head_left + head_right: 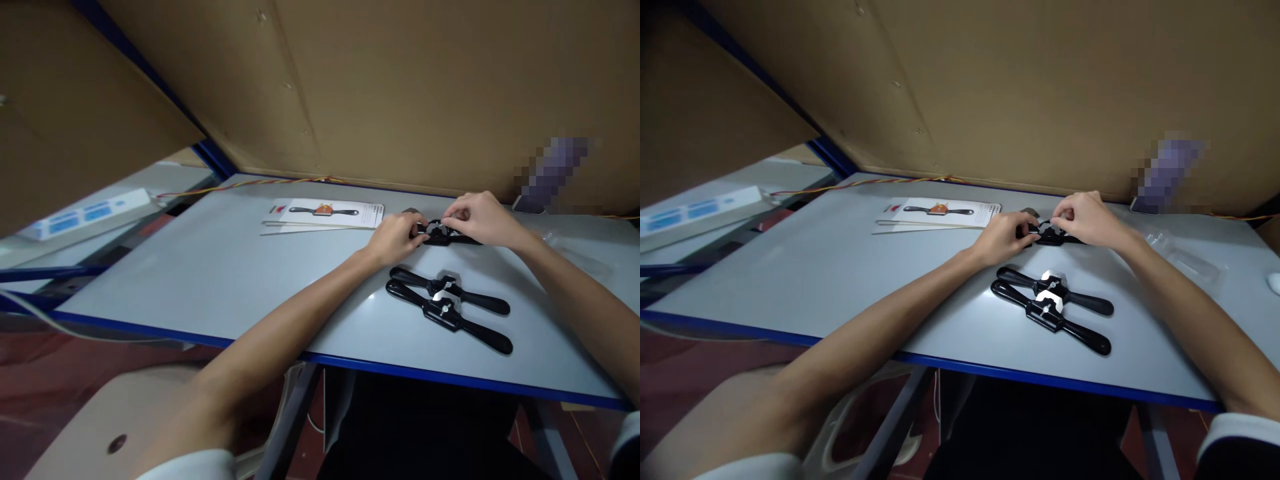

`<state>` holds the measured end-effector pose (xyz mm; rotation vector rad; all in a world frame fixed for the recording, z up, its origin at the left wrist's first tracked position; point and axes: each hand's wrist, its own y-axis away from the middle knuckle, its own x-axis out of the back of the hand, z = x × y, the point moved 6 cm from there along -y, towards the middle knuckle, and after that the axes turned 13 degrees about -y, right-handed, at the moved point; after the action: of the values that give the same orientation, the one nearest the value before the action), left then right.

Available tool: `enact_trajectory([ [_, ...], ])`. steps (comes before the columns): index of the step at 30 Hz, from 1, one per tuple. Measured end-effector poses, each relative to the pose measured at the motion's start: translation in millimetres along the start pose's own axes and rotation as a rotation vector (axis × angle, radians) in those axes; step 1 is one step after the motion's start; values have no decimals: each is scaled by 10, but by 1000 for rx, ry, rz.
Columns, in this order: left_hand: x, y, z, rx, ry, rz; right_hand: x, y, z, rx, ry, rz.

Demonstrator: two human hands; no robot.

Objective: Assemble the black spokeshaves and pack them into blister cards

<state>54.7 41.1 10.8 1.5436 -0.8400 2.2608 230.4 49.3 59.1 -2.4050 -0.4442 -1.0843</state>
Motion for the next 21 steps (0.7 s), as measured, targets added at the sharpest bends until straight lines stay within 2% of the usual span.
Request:
enact_trajectory([
  [3,-10,-58,57,71,-69,-132,-19,18,16,-72,18,-146],
  [7,-22,-75,120,81,-144,-202,-114,39,17,-134,36,-285],
  [16,-27,-30,169,106,-239,-219,-206,25,103,-37,144,-250],
  [21,-32,-31,190,95,-289,-236,-241,59,3,8,297,-215],
])
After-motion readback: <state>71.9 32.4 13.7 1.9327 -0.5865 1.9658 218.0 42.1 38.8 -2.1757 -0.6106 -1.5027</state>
